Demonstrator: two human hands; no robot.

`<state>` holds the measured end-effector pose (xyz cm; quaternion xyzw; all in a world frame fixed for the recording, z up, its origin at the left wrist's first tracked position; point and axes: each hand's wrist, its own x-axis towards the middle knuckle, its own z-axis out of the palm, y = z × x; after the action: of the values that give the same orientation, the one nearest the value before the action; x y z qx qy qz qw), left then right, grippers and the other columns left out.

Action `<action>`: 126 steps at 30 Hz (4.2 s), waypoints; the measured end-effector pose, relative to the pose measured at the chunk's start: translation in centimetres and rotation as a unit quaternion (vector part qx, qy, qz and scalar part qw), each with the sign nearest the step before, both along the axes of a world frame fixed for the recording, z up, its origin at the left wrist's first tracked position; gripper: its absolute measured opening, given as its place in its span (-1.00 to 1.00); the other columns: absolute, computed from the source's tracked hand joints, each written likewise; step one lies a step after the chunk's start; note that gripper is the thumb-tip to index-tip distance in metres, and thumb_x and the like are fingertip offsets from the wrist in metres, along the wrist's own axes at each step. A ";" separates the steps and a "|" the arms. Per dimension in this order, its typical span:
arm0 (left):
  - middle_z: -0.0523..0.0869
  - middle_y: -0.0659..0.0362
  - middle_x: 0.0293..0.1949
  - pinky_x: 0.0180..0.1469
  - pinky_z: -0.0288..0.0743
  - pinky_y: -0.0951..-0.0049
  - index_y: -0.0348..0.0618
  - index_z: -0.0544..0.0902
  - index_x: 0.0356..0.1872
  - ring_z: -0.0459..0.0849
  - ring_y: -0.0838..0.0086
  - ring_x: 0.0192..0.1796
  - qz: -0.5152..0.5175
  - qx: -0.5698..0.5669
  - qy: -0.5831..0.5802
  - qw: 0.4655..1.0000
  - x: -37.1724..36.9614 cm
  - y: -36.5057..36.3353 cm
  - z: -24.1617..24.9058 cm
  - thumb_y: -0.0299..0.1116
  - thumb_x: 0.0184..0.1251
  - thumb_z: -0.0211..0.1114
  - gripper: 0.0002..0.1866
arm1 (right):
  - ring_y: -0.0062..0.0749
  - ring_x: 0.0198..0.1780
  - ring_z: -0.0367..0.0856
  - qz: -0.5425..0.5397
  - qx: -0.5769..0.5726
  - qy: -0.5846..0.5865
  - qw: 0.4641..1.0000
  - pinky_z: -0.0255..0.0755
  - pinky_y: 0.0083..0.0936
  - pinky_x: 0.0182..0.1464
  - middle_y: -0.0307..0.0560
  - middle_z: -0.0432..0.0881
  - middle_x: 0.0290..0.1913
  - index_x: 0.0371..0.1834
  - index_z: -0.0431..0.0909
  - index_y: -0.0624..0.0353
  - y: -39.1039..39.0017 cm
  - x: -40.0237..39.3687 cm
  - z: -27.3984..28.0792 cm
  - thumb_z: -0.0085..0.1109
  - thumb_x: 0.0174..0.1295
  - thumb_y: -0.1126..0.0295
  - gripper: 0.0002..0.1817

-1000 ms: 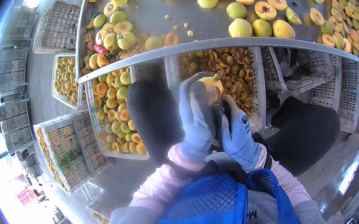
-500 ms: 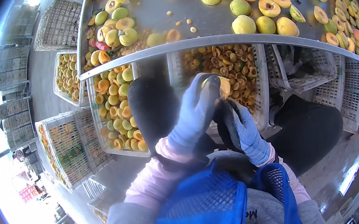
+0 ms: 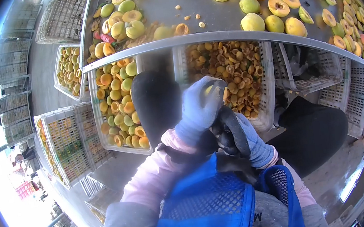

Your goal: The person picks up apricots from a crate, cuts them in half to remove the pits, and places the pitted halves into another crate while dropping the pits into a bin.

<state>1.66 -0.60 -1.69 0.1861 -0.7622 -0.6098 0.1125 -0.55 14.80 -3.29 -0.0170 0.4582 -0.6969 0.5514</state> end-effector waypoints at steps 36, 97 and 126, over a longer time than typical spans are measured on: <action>0.69 0.10 -0.20 -0.12 0.60 0.49 -0.24 0.52 0.07 0.69 0.43 -0.16 0.159 0.399 0.053 0.901 3.8 -1.7 -0.4 -0.03 0.42 0.14 -0.54 | -0.65 -0.76 0.17 -0.045 -0.304 -0.543 0.782 0.08 -0.70 -0.80 -0.31 0.31 -0.60 -0.13 0.46 0.12 -1.2 0.1 -3.9 -0.31 0.47 -0.17 -0.44; 0.47 0.14 0.25 0.39 0.08 0.08 -0.06 0.55 0.17 0.31 0.17 0.35 0.136 -0.492 -0.230 0.829 5.5 -32.5 -17.0 0.17 0.29 0.12 -0.40 | -0.63 -0.73 0.36 -0.014 0.308 -0.062 0.949 0.21 -0.69 -0.72 -0.32 0.39 -0.67 -0.27 0.51 0.09 -4.9 1.6 -5.6 0.03 0.35 -0.17 -0.51; 0.73 0.03 -0.31 -0.15 0.55 0.18 -0.20 0.66 -0.24 0.72 0.08 -0.21 -0.133 -0.406 -0.173 0.887 -18.4 -1.5 5.4 0.19 0.14 0.33 -0.44 | -0.63 -0.66 0.33 -0.112 0.097 -0.077 0.986 0.19 -0.66 -0.60 -0.29 0.41 -0.54 -0.01 0.49 0.18 1.2 -2.9 -3.8 -0.02 0.40 -0.09 -0.49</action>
<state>-16.71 -2.14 3.73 0.1233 -0.9681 -0.2146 -0.0379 -3.42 16.03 -7.08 0.1413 0.4790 -0.7056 0.5027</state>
